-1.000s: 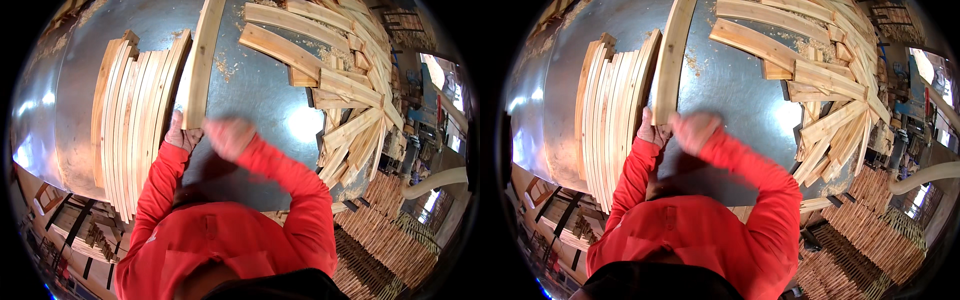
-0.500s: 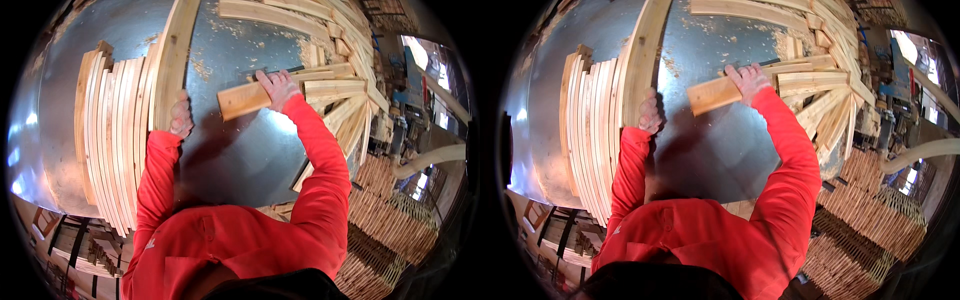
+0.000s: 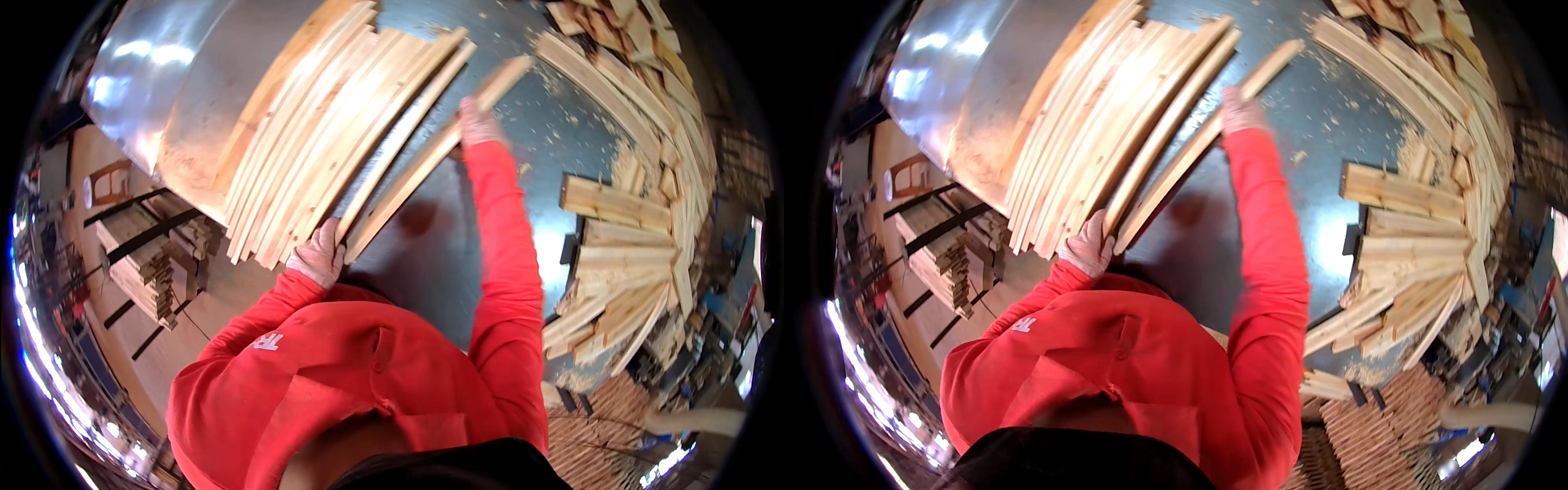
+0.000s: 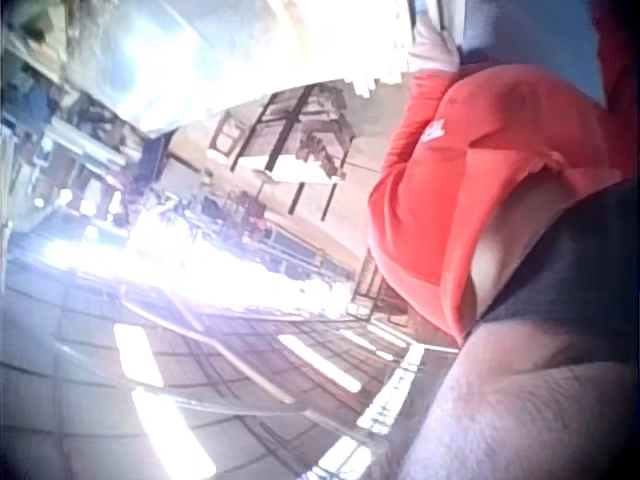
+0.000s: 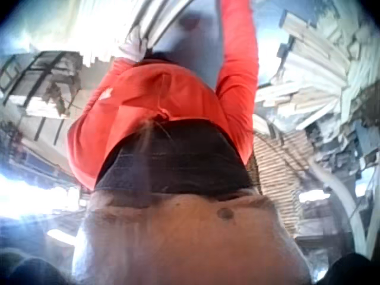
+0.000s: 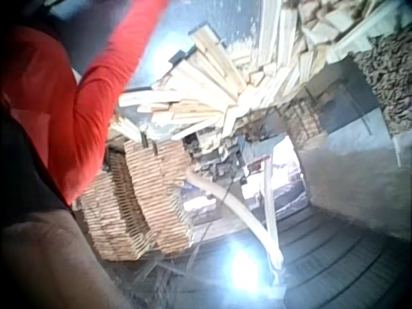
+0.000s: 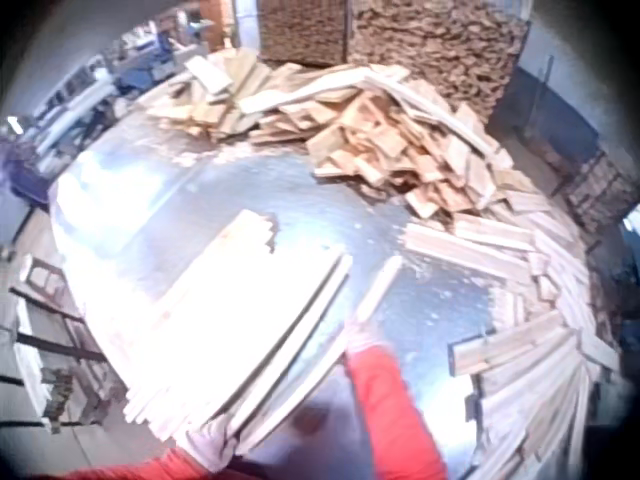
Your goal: The person repeatedly picks up thin wooden planks from a pile on a metal table and stacks them into a neat pile. The person handles the planks one by one or in small groups, aligning them carefully before placing them on the growing stack.
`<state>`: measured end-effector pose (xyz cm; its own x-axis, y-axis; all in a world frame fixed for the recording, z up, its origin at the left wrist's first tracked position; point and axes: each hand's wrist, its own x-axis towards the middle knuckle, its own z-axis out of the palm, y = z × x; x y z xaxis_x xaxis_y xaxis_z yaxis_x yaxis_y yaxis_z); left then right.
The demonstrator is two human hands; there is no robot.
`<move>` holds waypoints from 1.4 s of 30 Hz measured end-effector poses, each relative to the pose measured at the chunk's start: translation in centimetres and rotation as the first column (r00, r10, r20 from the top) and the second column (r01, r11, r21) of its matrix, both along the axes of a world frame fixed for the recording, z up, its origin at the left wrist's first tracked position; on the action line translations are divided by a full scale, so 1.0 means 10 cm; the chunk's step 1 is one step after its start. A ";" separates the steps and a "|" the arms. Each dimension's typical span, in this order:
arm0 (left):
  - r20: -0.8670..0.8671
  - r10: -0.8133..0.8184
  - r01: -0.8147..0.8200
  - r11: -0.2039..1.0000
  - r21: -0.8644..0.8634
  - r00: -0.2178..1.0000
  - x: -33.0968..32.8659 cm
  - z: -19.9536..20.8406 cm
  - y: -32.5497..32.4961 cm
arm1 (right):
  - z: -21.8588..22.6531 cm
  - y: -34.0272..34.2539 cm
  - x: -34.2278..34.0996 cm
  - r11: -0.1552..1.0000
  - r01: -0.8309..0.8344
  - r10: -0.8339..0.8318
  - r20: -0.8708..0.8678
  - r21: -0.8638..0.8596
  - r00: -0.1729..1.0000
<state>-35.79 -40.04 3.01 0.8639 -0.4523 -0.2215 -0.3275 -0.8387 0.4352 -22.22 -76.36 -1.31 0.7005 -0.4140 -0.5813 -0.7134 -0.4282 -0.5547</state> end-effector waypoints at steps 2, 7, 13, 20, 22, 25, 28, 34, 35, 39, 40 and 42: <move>-0.092 0.126 -0.136 0.985 -0.110 0.988 0.03 0.36 0.10 | -0.01 0.74 0.08 0.999 -0.048 0.047 0.099 -0.001 0.994; 0.388 0.420 -0.336 0.903 -0.268 0.821 0.64 0.47 0.80 | -0.07 1.02 0.01 0.999 -0.041 0.044 0.094 -0.035 0.995; -0.055 0.899 -0.849 0.389 -0.357 0.435 0.80 -0.25 1.69 | 0.36 0.39 1.00 0.921 0.104 0.213 0.708 -0.376 0.673; -0.130 0.653 -0.666 0.733 -0.135 0.746 1.08 0.07 1.38 | 0.01 0.72 3.02 0.808 -0.287 0.429 0.180 -0.514 0.885; -0.134 0.635 -0.644 0.765 -0.029 0.761 1.08 0.14 1.36 | -0.02 0.89 3.07 0.741 -0.344 0.546 0.221 -0.577 0.808; -0.077 0.563 -0.567 0.822 -0.057 0.823 0.97 0.09 1.50 | 0.42 1.12 2.94 0.377 -0.323 0.789 0.119 -0.868 0.602; -0.203 0.532 -0.557 0.825 -0.097 0.822 1.07 0.18 1.63 | 1.07 1.37 2.82 0.147 -0.080 0.919 0.106 -0.986 0.381; 0.061 0.484 -0.455 0.852 -0.259 0.873 0.87 0.36 1.88 | 2.18 1.97 2.30 0.859 -0.218 0.491 0.866 -0.464 0.092; 0.103 0.517 -0.463 0.826 -0.321 0.850 0.80 0.53 1.97 | 2.10 1.87 2.35 0.858 -0.184 0.502 0.859 -0.480 0.103; 0.218 0.785 -0.492 0.550 -0.675 0.579 0.31 0.67 2.93 | 1.63 1.88 2.41 0.868 -0.122 0.491 0.868 -0.481 0.074; 0.125 0.870 -0.451 0.365 -0.814 0.478 0.20 0.63 3.28 | 1.50 2.04 2.25 0.877 -0.150 0.465 0.885 -0.457 0.023; -0.062 0.977 -0.691 0.100 -0.716 0.206 -0.09 0.66 4.21 | 1.31 2.72 1.67 0.908 -0.394 0.164 0.986 -0.143 0.020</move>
